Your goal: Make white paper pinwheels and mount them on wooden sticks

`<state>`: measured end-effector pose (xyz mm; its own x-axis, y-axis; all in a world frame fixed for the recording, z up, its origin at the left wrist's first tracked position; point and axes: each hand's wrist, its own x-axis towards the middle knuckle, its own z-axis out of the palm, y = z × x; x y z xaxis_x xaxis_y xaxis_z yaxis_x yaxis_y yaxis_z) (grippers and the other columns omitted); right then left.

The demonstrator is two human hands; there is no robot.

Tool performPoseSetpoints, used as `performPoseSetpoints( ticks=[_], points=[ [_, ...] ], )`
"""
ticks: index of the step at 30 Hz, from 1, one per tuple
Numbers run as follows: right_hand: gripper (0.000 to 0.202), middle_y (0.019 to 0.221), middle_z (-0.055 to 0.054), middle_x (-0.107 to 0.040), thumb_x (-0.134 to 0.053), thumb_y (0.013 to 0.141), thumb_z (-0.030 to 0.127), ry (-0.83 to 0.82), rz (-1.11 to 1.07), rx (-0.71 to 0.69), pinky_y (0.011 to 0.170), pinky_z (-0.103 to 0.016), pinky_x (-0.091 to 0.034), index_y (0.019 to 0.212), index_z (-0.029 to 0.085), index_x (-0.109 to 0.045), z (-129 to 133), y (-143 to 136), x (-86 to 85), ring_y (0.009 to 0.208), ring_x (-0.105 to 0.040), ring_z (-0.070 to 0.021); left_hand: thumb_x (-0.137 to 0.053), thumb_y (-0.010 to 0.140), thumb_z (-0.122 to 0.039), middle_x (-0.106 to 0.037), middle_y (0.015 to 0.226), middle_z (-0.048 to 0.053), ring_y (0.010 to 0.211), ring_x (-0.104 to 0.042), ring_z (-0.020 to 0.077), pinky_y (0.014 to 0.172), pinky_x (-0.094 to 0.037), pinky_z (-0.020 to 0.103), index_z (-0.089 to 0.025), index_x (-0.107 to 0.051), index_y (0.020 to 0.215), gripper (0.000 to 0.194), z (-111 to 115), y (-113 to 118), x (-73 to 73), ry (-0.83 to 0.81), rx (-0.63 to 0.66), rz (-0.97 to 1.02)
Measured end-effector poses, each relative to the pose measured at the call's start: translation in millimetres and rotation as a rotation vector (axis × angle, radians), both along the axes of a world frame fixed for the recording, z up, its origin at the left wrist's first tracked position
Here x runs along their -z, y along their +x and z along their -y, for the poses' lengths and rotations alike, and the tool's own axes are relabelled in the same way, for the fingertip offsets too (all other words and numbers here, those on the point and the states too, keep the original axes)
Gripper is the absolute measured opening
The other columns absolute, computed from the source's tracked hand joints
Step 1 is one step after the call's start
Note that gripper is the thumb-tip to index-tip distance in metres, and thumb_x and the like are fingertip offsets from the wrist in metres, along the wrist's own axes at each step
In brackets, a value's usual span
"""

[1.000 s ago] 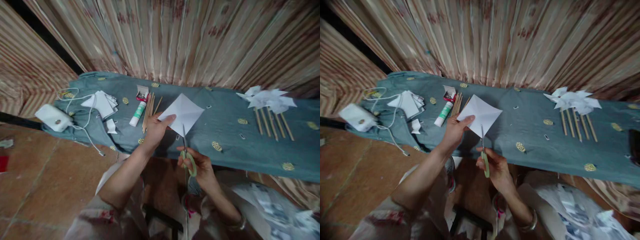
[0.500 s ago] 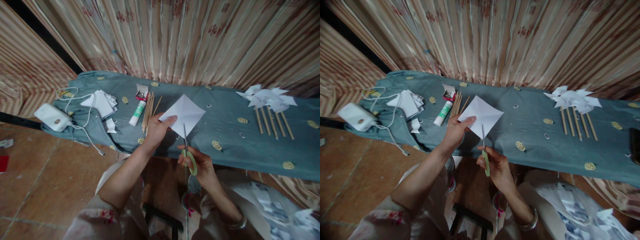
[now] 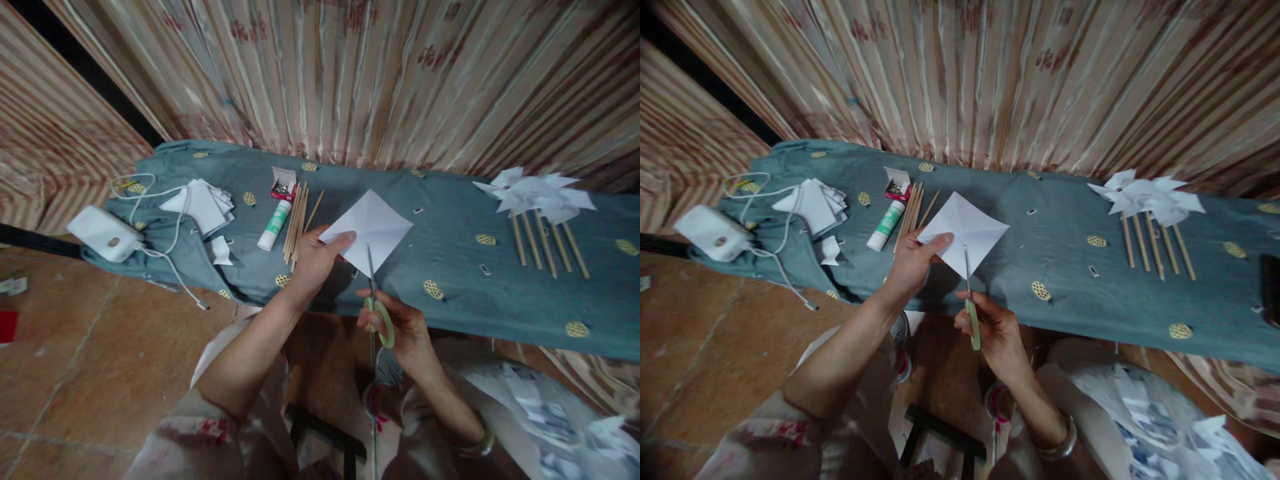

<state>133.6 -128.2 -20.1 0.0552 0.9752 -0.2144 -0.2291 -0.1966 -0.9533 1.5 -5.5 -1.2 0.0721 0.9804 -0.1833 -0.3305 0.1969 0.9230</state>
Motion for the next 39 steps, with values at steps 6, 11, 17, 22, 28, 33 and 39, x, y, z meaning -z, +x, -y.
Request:
performPoseSetpoints(
  ticks=[6, 11, 17, 22, 28, 33, 39],
  points=[
    [0.026, 0.063, 0.001, -0.067, -0.080, 0.070, 0.036, 0.027, -0.014, 0.020, 0.052, -0.024, -0.048, 0.094, 0.026, -0.077, -1.4, -1.8, -0.2, 0.056, -0.058, -0.0114, -0.079, 0.059, -0.032, -0.067, 0.064, 0.000, 0.055, -0.057, 0.0115, 0.053, -0.046, 0.023, -0.014, -0.069, 0.071, 0.023, 0.4, 1.1, 3.2, -0.010, 0.013, 0.004],
    [0.026, 0.061, 0.000, -0.067, -0.081, 0.069, 0.035, 0.025, 0.002, 0.034, 0.050, -0.024, -0.048, 0.093, 0.025, -0.076, -2.3, -2.8, -3.3, 0.054, -0.059, -0.0117, -0.079, 0.059, -0.031, -0.067, 0.064, 0.000, 0.055, -0.058, 0.0116, 0.052, -0.047, 0.023, -0.014, -0.070, 0.071, 0.023, 1.1, 2.0, 2.7, -0.020, 0.020, 0.017],
    [0.027, 0.061, 0.001, -0.067, -0.081, 0.069, 0.036, 0.022, 0.002, 0.029, 0.051, -0.025, -0.049, 0.093, 0.024, -0.076, -2.1, -1.2, -3.3, 0.053, -0.058, -0.0115, -0.080, 0.057, -0.030, -0.067, 0.063, -0.001, 0.054, -0.057, 0.0114, 0.051, -0.046, 0.023, -0.014, -0.069, 0.070, 0.022, 1.8, 3.1, 0.6, -0.027, 0.018, 0.028],
    [0.025, 0.063, 0.001, -0.067, -0.080, 0.071, 0.038, 0.040, 0.026, 0.028, 0.051, -0.027, -0.050, 0.093, 0.026, -0.076, -1.4, -0.8, -2.5, 0.056, -0.060, -0.0128, -0.080, 0.057, -0.030, -0.068, 0.064, 0.000, 0.054, -0.058, 0.0118, 0.052, -0.047, 0.023, -0.014, -0.070, 0.070, 0.023, 1.8, 3.8, 1.0, -0.030, 0.013, 0.026],
    [0.027, 0.062, 0.000, -0.067, -0.081, 0.069, 0.038, 0.036, 0.016, 0.045, 0.050, -0.026, -0.050, 0.091, 0.024, -0.076, -2.2, -0.1, -2.0, 0.053, -0.060, -0.0126, -0.079, 0.058, -0.028, -0.068, 0.062, -0.001, 0.053, -0.057, 0.0112, 0.049, -0.045, 0.022, -0.015, -0.070, 0.069, 0.020, 2.3, 4.4, 2.4, -0.019, 0.014, 0.017],
    [0.026, 0.061, 0.001, -0.068, -0.081, 0.069, 0.037, 0.024, 0.001, 0.032, 0.050, -0.023, -0.050, 0.092, 0.025, -0.076, -2.4, -0.9, -3.2, 0.052, -0.060, -0.0110, -0.079, 0.059, -0.027, -0.067, 0.062, -0.001, 0.054, -0.057, 0.0105, 0.048, -0.045, 0.021, -0.014, -0.070, 0.069, 0.018, 2.7, 4.7, 1.1, -0.020, 0.019, 0.034],
    [0.030, 0.061, 0.000, -0.067, -0.080, 0.068, 0.041, 0.022, 0.026, 0.052, 0.050, -0.026, -0.052, 0.091, 0.022, -0.075, -2.1, -0.1, -2.4, 0.053, -0.061, -0.0127, -0.079, 0.058, -0.028, -0.068, 0.064, 0.000, 0.055, -0.058, 0.0117, 0.049, -0.045, 0.022, -0.015, -0.069, 0.069, 0.019, 3.0, 5.1, -0.7, -0.030, 0.012, 0.011]
  ],
)
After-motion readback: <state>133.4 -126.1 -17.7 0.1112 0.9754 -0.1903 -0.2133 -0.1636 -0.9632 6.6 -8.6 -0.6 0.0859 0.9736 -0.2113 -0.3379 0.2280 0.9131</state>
